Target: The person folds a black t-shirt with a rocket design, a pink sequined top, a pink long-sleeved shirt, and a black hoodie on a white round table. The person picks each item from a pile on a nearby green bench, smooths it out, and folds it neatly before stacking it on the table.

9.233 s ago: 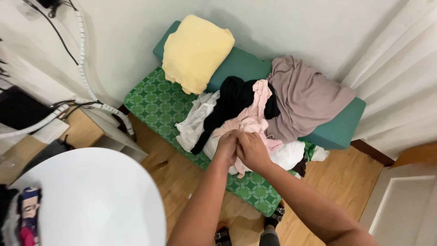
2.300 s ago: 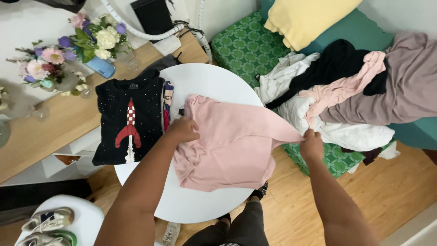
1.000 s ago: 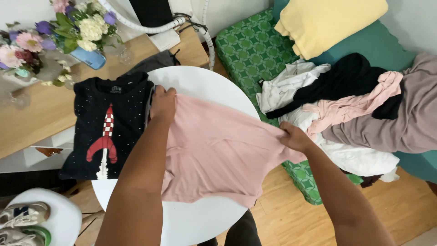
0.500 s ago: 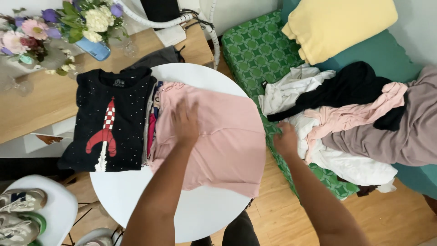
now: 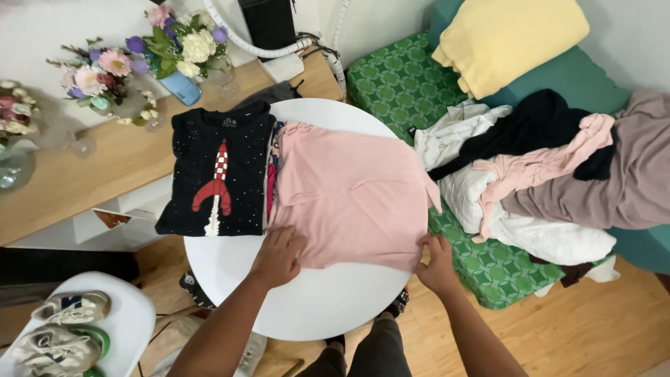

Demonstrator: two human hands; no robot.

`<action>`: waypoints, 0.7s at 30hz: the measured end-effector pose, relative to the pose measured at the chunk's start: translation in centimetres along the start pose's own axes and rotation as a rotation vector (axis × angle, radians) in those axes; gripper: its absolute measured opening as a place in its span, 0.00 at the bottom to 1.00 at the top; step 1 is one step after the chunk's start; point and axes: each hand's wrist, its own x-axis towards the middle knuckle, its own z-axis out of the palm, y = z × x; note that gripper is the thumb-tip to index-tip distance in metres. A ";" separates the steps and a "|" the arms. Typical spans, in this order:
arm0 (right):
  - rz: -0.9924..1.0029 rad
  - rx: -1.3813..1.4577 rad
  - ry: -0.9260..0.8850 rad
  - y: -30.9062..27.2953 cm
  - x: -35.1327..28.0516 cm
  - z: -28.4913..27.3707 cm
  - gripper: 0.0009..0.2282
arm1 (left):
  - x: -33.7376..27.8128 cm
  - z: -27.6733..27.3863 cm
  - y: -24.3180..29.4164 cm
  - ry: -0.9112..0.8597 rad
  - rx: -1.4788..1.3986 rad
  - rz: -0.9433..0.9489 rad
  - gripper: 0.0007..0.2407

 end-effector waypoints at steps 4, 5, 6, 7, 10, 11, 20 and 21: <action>0.085 -0.082 -0.143 -0.4 -2.4 0.1 0.24 | -1.0 -2.6 0.0 -0.157 0.039 -0.053 0.30; 0.107 -0.052 -0.170 0.1 -2.6 0.7 0.26 | -1.1 -2.6 -0.3 -0.252 0.064 -0.103 0.32; 0.129 -0.022 -0.196 0.7 -2.8 1.2 0.30 | -1.2 -2.5 -0.7 -0.346 0.089 -0.153 0.34; 0.131 -0.023 -0.189 1.0 -3.2 1.7 0.30 | -1.4 -1.7 -1.5 -0.345 0.092 -0.146 0.34; 0.312 -0.013 -0.165 2.5 -4.2 3.1 0.28 | -1.7 -0.1 -3.2 -0.230 0.141 -0.159 0.27; 0.341 0.072 -0.176 3.3 -4.6 3.4 0.29 | -1.5 -0.2 -3.1 -0.267 0.160 -0.209 0.22; 0.185 -0.070 -0.118 2.7 -4.8 2.9 0.31 | -0.4 1.4 -3.0 -0.200 0.347 -0.142 0.10; 0.099 -0.126 -0.140 2.7 -4.3 2.8 0.35 | 0.2 0.7 -2.6 -0.186 0.420 -0.089 0.09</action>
